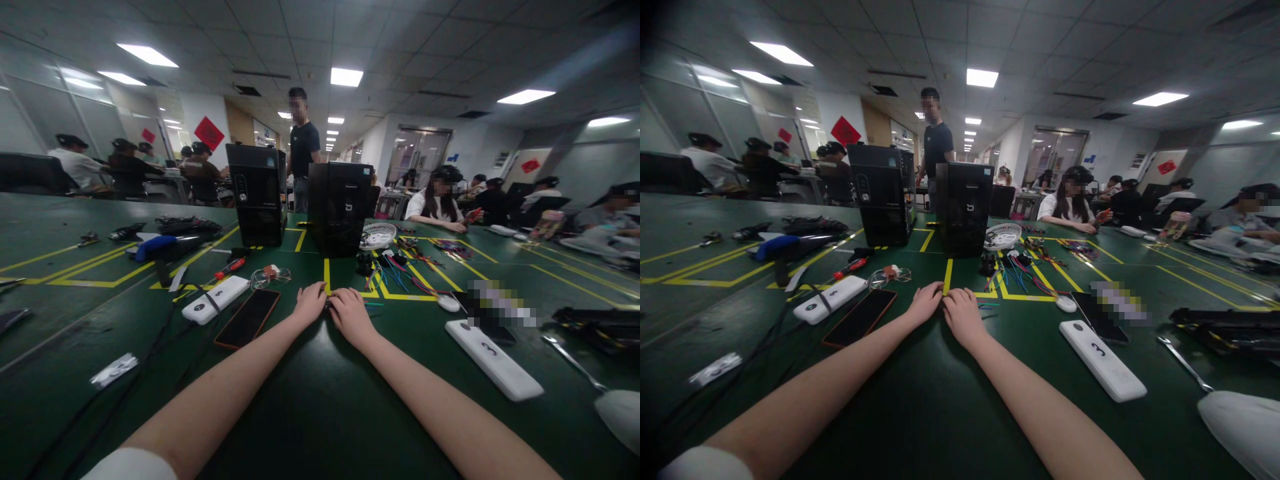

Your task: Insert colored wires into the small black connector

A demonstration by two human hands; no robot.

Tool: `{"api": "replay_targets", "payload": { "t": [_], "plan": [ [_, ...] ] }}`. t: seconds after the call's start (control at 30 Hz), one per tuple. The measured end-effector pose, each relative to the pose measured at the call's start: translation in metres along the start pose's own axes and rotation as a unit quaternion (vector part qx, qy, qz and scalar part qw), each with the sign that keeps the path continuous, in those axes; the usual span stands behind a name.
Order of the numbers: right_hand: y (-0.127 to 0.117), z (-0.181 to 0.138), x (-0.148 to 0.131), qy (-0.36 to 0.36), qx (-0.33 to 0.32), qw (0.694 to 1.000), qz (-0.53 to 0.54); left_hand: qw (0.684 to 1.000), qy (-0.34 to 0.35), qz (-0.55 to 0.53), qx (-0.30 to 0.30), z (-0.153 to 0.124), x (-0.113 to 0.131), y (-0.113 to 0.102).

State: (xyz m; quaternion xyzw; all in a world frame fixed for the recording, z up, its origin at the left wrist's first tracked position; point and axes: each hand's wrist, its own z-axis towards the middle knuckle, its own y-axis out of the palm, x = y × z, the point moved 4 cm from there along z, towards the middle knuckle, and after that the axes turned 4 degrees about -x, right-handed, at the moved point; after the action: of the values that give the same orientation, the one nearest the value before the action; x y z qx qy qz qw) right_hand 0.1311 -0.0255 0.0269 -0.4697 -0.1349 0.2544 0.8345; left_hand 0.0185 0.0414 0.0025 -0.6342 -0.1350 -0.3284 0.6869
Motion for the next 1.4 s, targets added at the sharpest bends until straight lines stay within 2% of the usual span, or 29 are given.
{"api": "replay_targets", "payload": {
  "t": [0.33,0.57,0.8,1.1,1.4],
  "plan": [
    [0.001,0.0,0.005,-0.001,-0.003,1.0,-0.011,0.998,0.022,-0.059,-0.001,-0.001,0.001,-0.001],
    [0.0,-0.001,0.006,0.017,0.001,1.0,-0.008,0.995,0.01,-0.098,-0.009,0.001,-0.001,-0.002],
    [0.003,-0.002,0.01,0.045,-0.009,0.999,-0.009,0.996,0.047,-0.058,-0.051,-0.003,0.009,-0.004],
    [0.004,-0.002,0.01,0.05,-0.018,0.999,0.002,0.995,0.093,-0.013,-0.044,-0.008,0.015,-0.003],
    [0.004,-0.002,0.011,0.048,-0.018,0.999,0.009,0.994,0.096,0.007,-0.048,-0.01,0.015,-0.003]
  ]
}}
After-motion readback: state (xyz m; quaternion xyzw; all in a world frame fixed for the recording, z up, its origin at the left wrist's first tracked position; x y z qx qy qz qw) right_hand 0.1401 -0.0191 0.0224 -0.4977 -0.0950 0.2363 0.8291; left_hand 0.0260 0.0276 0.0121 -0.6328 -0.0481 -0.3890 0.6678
